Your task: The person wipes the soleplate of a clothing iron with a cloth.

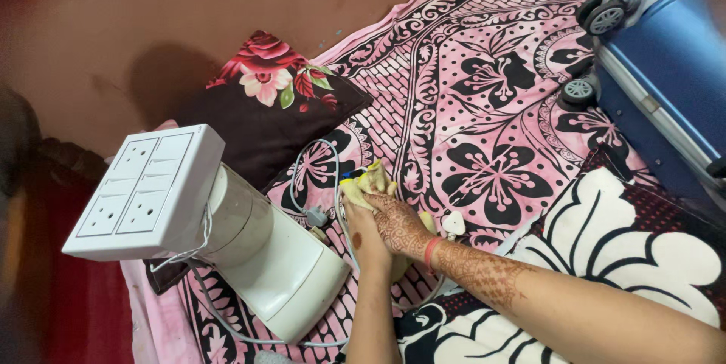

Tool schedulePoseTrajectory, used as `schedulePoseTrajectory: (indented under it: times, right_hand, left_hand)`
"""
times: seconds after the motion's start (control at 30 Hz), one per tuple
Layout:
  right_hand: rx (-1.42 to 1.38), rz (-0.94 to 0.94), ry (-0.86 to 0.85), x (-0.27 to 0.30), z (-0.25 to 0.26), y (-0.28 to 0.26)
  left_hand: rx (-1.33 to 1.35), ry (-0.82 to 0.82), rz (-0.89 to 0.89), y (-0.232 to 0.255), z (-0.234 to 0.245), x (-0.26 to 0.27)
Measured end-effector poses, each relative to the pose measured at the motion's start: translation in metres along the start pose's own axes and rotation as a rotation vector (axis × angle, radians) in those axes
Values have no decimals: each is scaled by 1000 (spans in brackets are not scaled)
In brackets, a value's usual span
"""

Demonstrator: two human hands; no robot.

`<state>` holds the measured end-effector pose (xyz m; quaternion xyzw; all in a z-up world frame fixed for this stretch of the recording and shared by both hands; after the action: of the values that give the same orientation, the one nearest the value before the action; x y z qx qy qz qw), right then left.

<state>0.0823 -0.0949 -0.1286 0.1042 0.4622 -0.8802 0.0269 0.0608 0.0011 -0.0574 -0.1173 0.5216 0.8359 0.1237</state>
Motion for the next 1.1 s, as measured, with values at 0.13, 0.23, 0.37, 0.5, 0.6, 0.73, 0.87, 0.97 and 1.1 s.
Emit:
schedulePoseTrajectory:
  times: [0.13, 0.23, 0.37, 0.5, 0.6, 0.73, 0.87, 0.97, 1.1]
  right_hand:
    - [-29, 98, -56, -28, -8, 10]
    - [134, 128, -107, -58, -17, 18]
    - [203, 312, -79, -102, -17, 10]
    - [4, -142, -183, -123, -13, 11]
    - [126, -68, -114, -120, -6, 0]
    - [144, 129, -24, -85, 13, -22]
    - [249, 181, -9, -43, 20, -41]
    - [394, 252, -22, -29, 11, -59]
    - [356, 25, -181, -48, 11, -53]
  left_hand:
    - [-168, -32, 127, 17, 3, -1]
    - [-213, -57, 274, 19, 1, -3]
    - [-233, 58, 127, 10, -6, -7]
    - [-237, 51, 125, -2, -12, -8]
    - [-229, 64, 83, -6, -13, -8]
    - [-216, 72, 44, -8, -13, -6]
    - [-29, 89, 20, -8, -9, 0]
    - [43, 87, 63, -4, -5, 0]
    - [-4, 88, 134, 10, 1, -5]
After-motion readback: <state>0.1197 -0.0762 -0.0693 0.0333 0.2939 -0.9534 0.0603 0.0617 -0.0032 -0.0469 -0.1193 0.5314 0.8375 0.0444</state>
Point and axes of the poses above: each hand's wrist, its own x-axis away from the middle knuckle, its own z-axis out of the back of the hand, y = z × x, the point moved 4 cm from there along -x, towards the middle knuckle, and after that the axes turned 6 degrees about x, right-handed, at the moved point
